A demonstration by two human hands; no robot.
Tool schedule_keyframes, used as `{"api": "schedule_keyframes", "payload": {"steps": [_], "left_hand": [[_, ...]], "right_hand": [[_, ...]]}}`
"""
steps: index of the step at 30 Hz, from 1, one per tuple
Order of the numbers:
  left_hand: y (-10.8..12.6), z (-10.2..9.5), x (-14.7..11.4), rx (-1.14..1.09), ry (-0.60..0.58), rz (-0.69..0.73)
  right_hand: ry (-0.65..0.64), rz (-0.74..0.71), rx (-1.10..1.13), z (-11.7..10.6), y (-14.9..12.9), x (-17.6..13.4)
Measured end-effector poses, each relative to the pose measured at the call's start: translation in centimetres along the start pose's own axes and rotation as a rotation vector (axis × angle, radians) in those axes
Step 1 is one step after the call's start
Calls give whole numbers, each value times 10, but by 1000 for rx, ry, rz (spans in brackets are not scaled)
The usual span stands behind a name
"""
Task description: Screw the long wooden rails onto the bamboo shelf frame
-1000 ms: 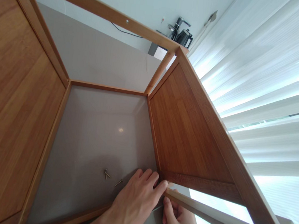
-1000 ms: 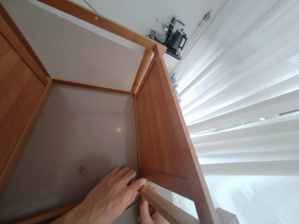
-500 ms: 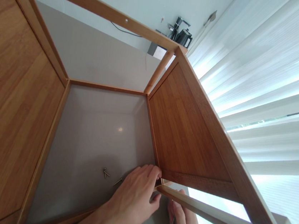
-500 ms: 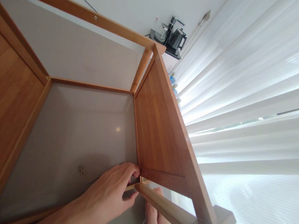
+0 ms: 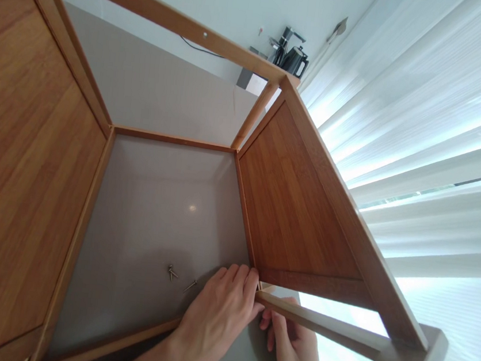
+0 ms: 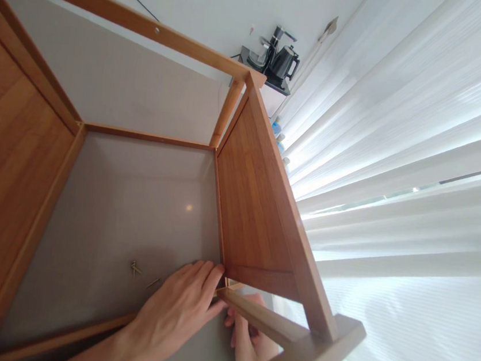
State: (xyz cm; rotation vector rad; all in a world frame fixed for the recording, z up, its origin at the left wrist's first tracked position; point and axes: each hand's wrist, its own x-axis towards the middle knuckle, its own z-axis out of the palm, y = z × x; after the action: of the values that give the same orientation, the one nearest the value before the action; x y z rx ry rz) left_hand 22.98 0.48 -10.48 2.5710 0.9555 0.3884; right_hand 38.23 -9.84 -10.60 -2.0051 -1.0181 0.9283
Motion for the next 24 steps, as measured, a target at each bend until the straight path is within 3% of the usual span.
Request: {"api": "schedule_keyframes", "payload": {"steps": [5,7,12,20,24], "left_hand": [[2,-1,2,79,15,34],[2,-1,2,92,11,75],[3,-3,-1,177,50,96],[4,-8,-4,221,35,121],[8,-10,-7,226,27,112]], "right_hand": [[135,-135,48,0,9,6],[108,-168,89,-1,8,8],[196,-296,162,1,1,13],[349,-606,-241,-4,9,4],[365,-647,-293,-8,18,-2]]}}
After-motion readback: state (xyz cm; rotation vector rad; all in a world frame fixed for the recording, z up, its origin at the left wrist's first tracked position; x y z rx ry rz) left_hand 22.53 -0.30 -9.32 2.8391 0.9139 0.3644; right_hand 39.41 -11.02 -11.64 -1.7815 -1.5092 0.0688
